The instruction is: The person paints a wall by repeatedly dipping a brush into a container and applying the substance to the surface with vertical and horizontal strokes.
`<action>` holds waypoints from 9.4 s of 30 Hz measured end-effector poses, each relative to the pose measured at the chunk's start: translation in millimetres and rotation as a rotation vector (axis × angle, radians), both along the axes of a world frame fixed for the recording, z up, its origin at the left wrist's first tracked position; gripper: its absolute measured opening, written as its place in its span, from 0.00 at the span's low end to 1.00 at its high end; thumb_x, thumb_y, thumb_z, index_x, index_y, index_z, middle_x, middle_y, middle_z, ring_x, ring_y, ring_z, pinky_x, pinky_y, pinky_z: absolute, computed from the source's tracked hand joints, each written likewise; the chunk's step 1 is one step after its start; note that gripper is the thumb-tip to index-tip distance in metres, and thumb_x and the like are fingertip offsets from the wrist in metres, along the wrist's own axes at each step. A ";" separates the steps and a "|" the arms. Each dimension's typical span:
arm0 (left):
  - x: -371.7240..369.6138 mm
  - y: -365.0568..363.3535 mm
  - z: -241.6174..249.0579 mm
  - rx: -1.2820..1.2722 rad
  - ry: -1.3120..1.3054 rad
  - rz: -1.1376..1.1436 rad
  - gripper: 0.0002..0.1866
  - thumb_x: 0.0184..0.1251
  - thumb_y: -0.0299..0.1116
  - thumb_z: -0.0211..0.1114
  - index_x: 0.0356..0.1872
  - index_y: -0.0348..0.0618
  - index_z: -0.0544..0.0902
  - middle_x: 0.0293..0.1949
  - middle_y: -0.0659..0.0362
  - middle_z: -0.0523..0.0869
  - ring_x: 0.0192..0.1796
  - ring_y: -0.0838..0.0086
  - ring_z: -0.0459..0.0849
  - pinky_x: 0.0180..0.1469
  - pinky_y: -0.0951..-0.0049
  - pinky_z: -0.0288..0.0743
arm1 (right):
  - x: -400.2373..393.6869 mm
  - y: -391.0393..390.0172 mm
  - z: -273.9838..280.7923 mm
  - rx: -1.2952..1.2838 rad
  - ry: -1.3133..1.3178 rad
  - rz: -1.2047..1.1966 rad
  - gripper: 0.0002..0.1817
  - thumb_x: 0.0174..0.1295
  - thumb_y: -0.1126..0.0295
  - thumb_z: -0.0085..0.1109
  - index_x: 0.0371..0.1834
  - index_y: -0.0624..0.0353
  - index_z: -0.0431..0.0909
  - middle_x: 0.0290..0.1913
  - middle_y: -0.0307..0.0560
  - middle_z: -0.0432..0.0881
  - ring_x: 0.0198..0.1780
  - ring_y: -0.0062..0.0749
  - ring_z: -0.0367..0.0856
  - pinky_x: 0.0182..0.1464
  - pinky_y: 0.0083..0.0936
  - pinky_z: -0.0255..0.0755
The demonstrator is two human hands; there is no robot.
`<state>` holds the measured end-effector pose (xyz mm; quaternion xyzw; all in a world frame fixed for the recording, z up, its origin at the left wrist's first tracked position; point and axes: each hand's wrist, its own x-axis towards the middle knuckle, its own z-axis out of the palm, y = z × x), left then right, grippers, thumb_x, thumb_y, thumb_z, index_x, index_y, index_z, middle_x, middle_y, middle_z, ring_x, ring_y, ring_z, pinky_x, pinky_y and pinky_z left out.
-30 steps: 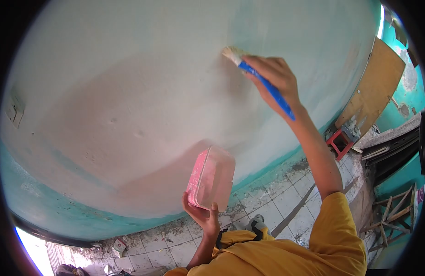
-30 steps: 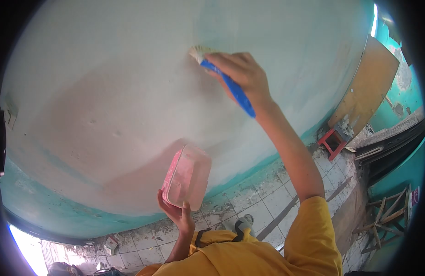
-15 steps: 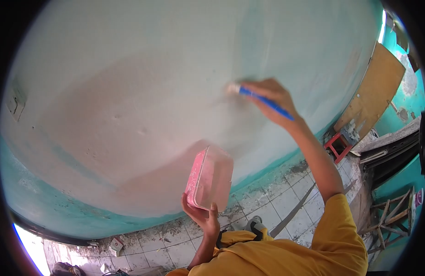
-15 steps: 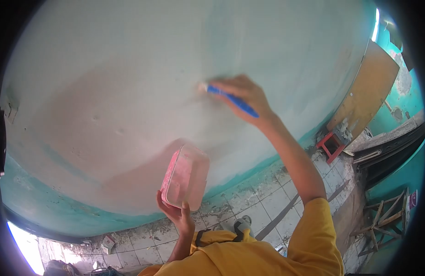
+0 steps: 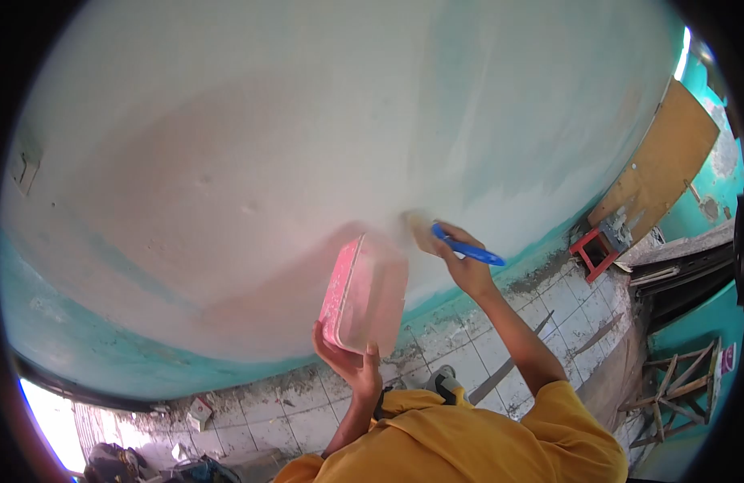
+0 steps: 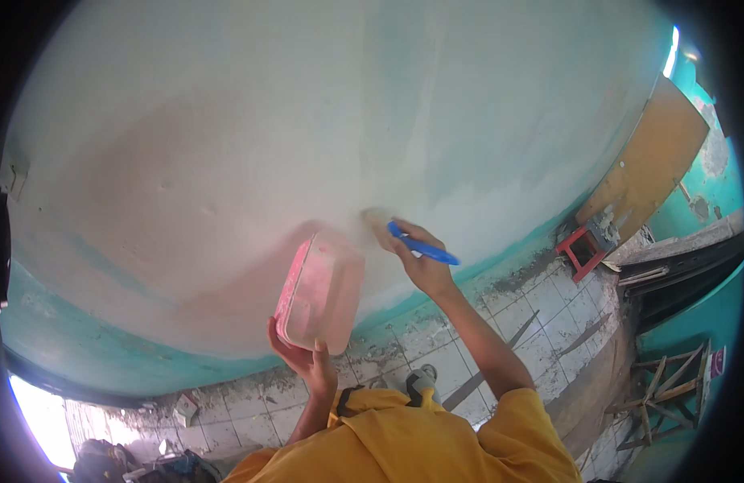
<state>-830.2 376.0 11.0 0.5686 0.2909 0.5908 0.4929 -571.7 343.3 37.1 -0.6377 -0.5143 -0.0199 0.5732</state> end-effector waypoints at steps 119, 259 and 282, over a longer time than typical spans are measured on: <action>-63.1 40.7 -35.6 0.000 0.149 -0.260 0.56 0.59 0.44 0.75 0.77 0.39 0.43 0.71 0.46 0.55 0.74 0.55 0.56 0.75 0.51 0.51 | 73.8 82.6 159.0 0.781 0.604 -0.195 0.18 0.72 0.59 0.58 0.53 0.62 0.71 0.36 0.47 0.82 0.31 0.29 0.83 0.40 0.29 0.79; -2.5 -20.7 13.9 -0.012 0.019 -0.013 0.55 0.59 0.46 0.75 0.77 0.37 0.45 0.73 0.48 0.53 0.76 0.57 0.53 0.76 0.53 0.48 | 102.8 55.6 367.4 0.265 -1.021 -0.097 0.13 0.63 0.69 0.64 0.52 0.48 0.86 0.46 0.40 0.89 0.45 0.39 0.84 0.48 0.32 0.79; -0.4 -19.6 10.8 -0.034 0.056 0.038 0.56 0.60 0.55 0.72 0.77 0.37 0.47 0.72 0.47 0.56 0.75 0.57 0.57 0.75 0.53 0.51 | 88.0 63.5 387.3 0.476 -1.205 -0.278 0.15 0.63 0.72 0.67 0.53 0.52 0.86 0.49 0.44 0.88 0.49 0.36 0.84 0.50 0.28 0.80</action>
